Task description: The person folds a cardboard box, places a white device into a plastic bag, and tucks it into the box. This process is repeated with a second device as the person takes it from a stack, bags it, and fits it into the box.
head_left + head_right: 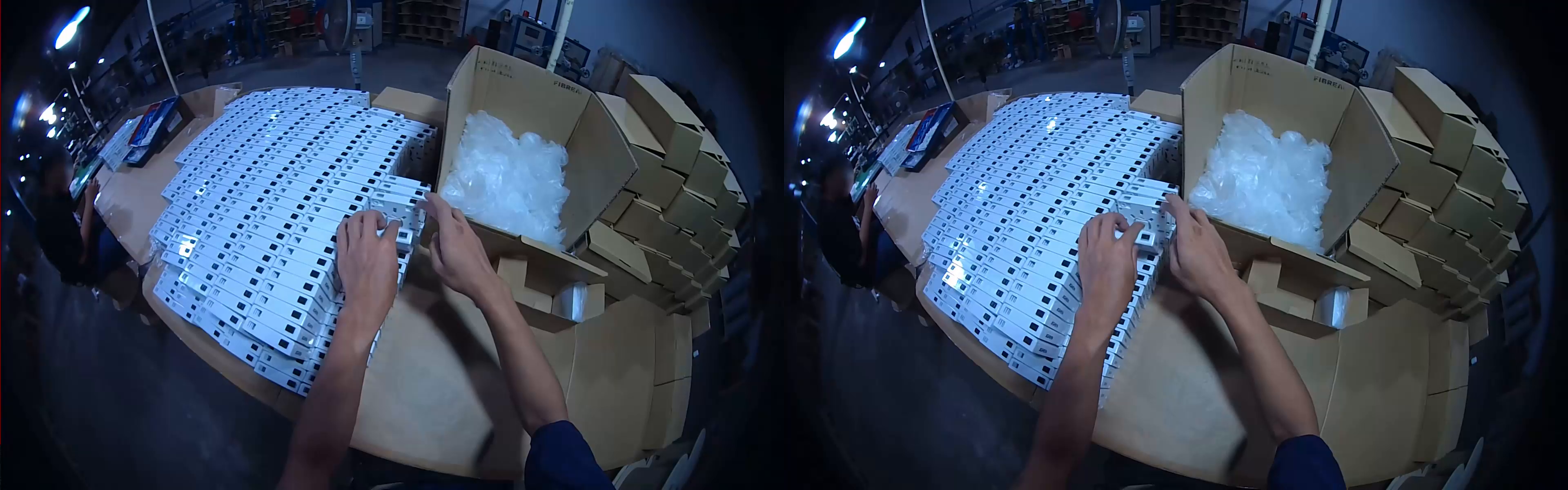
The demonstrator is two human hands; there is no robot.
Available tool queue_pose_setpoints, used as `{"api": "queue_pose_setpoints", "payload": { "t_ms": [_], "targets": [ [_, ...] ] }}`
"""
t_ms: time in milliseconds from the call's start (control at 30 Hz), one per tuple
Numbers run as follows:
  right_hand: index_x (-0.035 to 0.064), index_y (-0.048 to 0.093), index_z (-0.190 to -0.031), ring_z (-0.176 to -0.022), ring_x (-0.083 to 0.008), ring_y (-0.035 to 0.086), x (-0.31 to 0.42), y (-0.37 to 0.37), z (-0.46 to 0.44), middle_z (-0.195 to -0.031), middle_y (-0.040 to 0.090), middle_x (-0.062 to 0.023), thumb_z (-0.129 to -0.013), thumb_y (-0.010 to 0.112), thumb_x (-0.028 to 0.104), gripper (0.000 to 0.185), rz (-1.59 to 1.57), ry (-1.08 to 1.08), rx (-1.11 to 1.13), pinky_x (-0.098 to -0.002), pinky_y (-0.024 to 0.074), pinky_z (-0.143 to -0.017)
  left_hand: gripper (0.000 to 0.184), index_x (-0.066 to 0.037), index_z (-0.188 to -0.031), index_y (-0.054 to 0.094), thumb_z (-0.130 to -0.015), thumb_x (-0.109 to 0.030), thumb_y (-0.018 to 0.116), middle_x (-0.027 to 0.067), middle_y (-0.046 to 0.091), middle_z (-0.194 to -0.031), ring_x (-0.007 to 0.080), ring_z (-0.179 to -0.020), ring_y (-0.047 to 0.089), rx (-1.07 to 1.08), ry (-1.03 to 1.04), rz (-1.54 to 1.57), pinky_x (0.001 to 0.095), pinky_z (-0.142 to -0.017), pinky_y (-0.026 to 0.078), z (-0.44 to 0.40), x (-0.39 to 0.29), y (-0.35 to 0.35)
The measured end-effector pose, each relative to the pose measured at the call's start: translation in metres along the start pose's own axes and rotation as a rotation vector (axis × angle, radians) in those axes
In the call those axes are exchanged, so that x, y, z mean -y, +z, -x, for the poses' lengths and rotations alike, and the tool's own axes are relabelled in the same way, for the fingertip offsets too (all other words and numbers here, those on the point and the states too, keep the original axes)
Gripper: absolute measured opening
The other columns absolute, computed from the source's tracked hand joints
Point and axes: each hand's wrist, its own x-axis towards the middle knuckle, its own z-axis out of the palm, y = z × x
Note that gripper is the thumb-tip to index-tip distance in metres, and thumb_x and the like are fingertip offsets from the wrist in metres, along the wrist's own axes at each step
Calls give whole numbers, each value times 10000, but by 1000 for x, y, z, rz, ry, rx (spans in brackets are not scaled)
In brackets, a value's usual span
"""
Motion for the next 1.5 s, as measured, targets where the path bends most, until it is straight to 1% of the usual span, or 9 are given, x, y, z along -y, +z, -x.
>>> {"api": "queue_pose_setpoints", "payload": {
  "t_ms": [133,233,267,367,533,867,1233,1367,1500],
  "targets": [
    [5,370,-1492,-1180,-401,591,5,-9,18,-1196,630,-270,-933,567,41,594,-136,-18,-109,-480,485,-1006,350,-48,-1113,694,-774,0,766,116,580,-1175,330,-1163,539,-29,-38,40,463,-1018,427,3,-12,-11],
    [81,347,-1539,-1037,-288,654,28,-39,39,-1203,633,-213,-1033,549,165,551,-574,484,188,-416,555,-837,342,-36,-1120,673,-791,30,742,138,568,-1197,354,-1174,533,-25,-75,183,487,-1007,439,7,-32,-38],
    [152,351,-1559,-925,-180,655,24,-37,49,-1200,632,-143,-1098,501,303,509,-927,502,204,-331,559,-717,336,-31,-1118,674,-798,61,725,155,563,-1200,360,-1172,540,-29,-58,251,482,-982,462,8,-42,-47],
    [126,436,-1495,-957,-145,666,44,-54,56,-1176,634,-76,-1107,492,310,433,-1589,549,110,-293,597,-737,349,-39,-1121,688,-793,71,731,161,557,-1222,350,-1176,555,12,67,428,460,-958,487,13,-66,-60],
    [-2,645,-1159,-960,-124,664,12,-94,61,-1096,644,-73,-1087,493,108,202,-1236,472,-89,-276,637,-778,337,-28,-1103,708,-791,-61,830,143,643,-1134,315,-999,678,22,53,807,397,-840,563,-32,-78,-59],
    [-5,710,-1094,-888,-95,601,-52,-159,30,-997,626,-53,-987,577,29,173,-786,402,-313,-314,638,-830,219,61,-1012,674,-895,-125,673,310,696,-972,487,-944,671,488,123,178,529,-889,531,-139,-68,100],
    [9,773,-958,-901,-321,730,-116,-161,-55,-890,755,-197,-804,834,415,438,-130,516,-305,-413,555,-824,271,-20,-1168,584,-959,-172,665,239,707,-1068,399,-1030,698,-29,-61,851,452,-879,539,-207,-93,140],
    [-15,778,-980,-898,-363,739,-153,-144,-77,-893,751,-222,-838,796,388,429,112,345,-527,-446,564,-844,230,-18,-1132,592,-970,-167,659,216,714,-1008,365,-982,711,-116,-94,935,448,-816,548,-214,-114,150],
    [-35,759,-1042,-704,-275,759,-145,-158,-77,-893,761,-200,-919,716,233,298,-315,571,-499,-405,578,-764,225,4,-1101,614,-958,-159,675,212,722,-979,355,-947,721,-165,-177,782,436,-823,540,-236,-110,159]
  ]
}}
